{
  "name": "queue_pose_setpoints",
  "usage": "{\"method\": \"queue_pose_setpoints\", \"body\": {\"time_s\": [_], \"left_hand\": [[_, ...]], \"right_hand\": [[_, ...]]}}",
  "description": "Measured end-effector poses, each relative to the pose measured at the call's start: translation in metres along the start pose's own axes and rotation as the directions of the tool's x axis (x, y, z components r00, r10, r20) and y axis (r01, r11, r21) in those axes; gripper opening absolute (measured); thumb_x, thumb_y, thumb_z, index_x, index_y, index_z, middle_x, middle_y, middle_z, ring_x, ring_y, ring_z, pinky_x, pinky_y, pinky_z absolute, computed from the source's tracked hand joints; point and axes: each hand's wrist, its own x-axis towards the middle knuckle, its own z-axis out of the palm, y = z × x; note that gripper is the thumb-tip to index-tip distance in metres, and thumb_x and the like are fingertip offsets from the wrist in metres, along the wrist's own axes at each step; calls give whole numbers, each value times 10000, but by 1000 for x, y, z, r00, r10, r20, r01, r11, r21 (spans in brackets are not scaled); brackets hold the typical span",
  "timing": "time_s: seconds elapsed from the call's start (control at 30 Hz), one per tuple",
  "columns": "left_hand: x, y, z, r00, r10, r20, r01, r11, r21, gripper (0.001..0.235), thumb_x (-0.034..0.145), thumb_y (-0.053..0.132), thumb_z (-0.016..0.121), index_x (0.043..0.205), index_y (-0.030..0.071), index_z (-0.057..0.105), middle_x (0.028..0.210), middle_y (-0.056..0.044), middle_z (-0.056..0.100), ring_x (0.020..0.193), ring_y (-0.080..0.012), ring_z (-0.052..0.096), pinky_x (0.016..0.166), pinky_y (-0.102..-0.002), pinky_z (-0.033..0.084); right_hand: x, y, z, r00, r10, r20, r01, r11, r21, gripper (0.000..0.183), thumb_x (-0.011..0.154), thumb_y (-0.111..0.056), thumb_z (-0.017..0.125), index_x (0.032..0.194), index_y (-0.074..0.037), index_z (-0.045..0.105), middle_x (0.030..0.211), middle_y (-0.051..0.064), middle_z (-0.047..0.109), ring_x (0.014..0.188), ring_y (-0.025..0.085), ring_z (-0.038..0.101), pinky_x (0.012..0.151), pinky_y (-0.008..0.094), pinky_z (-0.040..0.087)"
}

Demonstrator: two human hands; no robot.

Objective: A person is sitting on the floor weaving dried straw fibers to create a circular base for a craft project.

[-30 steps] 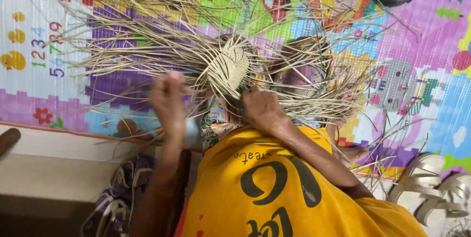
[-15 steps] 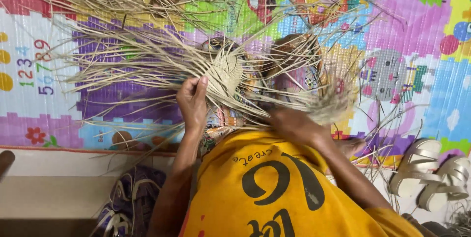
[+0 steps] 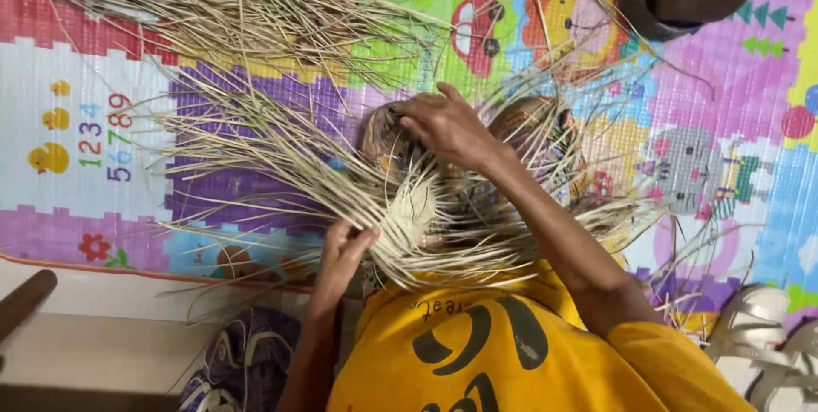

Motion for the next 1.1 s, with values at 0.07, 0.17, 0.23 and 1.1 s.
{"method": "queue_pose_setpoints", "body": {"time_s": [0.07,0.17,0.23,1.1], "left_hand": [[-4,-27,-13,996,-85,-37,82,994,-67,278,863,264,780,1023,40,742,951,-81,676,909,-196,645,856,-381,524],[-3,-73,-22,962,-235,-138,207,959,-191,386,805,278,830,1081,22,747,1018,-146,652,991,-238,627,953,-420,501],[-7,-30,-13,963,-230,-139,202,961,-191,312,815,261,814,1007,28,734,968,-99,638,954,-208,630,896,-394,516],[27,-27,-26,996,-81,21,83,939,-334,331,872,158,732,1159,-2,699,994,-141,781,893,-267,757,1008,-511,585]], "right_hand": [[4,32,30,780,455,429,-246,854,-459,278,994,-380,534,1071,-162,689,857,147,755,859,349,754,738,548,593],[15,84,55,479,721,501,-231,654,-721,303,913,-352,490,948,-204,752,888,26,781,839,238,771,630,435,582],[46,112,97,619,646,447,-304,722,-622,239,894,-311,576,957,-138,728,905,76,730,829,306,754,635,490,587],[123,135,48,681,458,571,-697,168,697,122,917,-50,728,1023,-12,775,868,111,782,628,145,699,556,232,597]]}}
